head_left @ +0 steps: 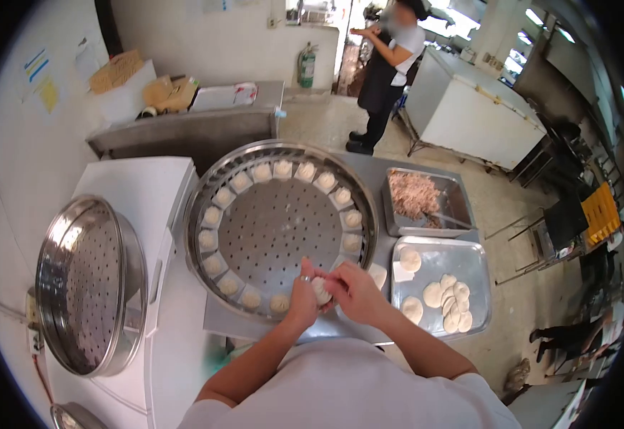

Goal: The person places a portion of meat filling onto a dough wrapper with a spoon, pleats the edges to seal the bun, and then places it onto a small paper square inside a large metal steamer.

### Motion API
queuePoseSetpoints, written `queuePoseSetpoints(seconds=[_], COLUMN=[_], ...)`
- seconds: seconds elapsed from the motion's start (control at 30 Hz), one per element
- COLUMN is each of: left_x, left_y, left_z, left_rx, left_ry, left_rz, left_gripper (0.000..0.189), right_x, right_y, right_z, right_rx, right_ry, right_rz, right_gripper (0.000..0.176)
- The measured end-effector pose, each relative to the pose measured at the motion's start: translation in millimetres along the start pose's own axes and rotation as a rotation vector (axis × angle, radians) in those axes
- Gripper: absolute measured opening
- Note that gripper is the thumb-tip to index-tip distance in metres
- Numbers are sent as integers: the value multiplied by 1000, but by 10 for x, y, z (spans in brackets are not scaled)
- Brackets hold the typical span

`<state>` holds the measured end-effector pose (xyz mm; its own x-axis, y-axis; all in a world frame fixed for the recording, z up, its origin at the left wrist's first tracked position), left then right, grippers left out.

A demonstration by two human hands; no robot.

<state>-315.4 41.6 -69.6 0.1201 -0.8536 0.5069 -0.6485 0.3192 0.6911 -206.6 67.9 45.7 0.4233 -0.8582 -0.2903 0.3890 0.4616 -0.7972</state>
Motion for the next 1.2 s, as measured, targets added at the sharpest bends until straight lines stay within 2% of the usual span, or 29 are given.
queuePoseSetpoints(seconds=[0.07,0.1,0.13,0.17,0.2,0.43,0.5,0.53,0.6,0.7,0.8,0.9,1.0,1.1,1.2], left_x=[-34,-29,-14,5,11,10,10,78,207,183,248,373,270,178,154], left_y=[-67,-96,-149,-194,-206,-276,-265,-179,82,132,179,272,119,57,70], left_z=[-38,-78,-83,-57,-63,-99,-135,-213,-348,-368,-476,-600,-489,-319,-274], left_rx=[85,133,179,149,131,0,19,-5,-52,-97,-96,-107,-161,-297,-268], left_ry=[-1,14,34,-49,-64,-82,-83,-174,-343,-411,-434,-403,-412,-359,-347], left_rz=[109,160,217,312,320,330,311,287,243,237,201,121,104,-3,-37], left_gripper=[82,83,84,87,87,91,92,94,99,103,103,96,87,81,76], right_x=[50,79,105,137,177,283,236,212,129,20,28,49,71,42,55], right_y=[-82,-137,-203,-259,-298,-179,-147,-117,-16,-52,43,27,173,221,226], right_z=[49,50,57,48,29,-10,129,194,371,446,360,202,140,221,234], right_rx=[-88,-68,9,86,163,295,183,123,-197,-683,-680,-735,-923,-993,-987], right_ry=[-1,-55,-66,-78,-89,-47,31,57,230,245,192,154,180,175,182], right_rz=[-17,-7,66,135,201,310,161,77,-99,-353,-422,-505,-631,-617,-608], right_gripper=[30,43,46,48,50,55,52,51,42,36,36,36,38,39,39])
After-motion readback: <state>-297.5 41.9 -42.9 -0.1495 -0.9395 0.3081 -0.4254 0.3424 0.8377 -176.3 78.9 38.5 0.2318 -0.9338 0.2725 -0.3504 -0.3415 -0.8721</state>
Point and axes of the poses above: each hand's wrist, its own x-axis away from the middle knuckle, its own z-axis out of the back of the hand, y = z × x, the point moved 7 cm from there along -x, towards the middle knuckle, and after that the axes turned 12 degrees about y, right-handed, at the moved point
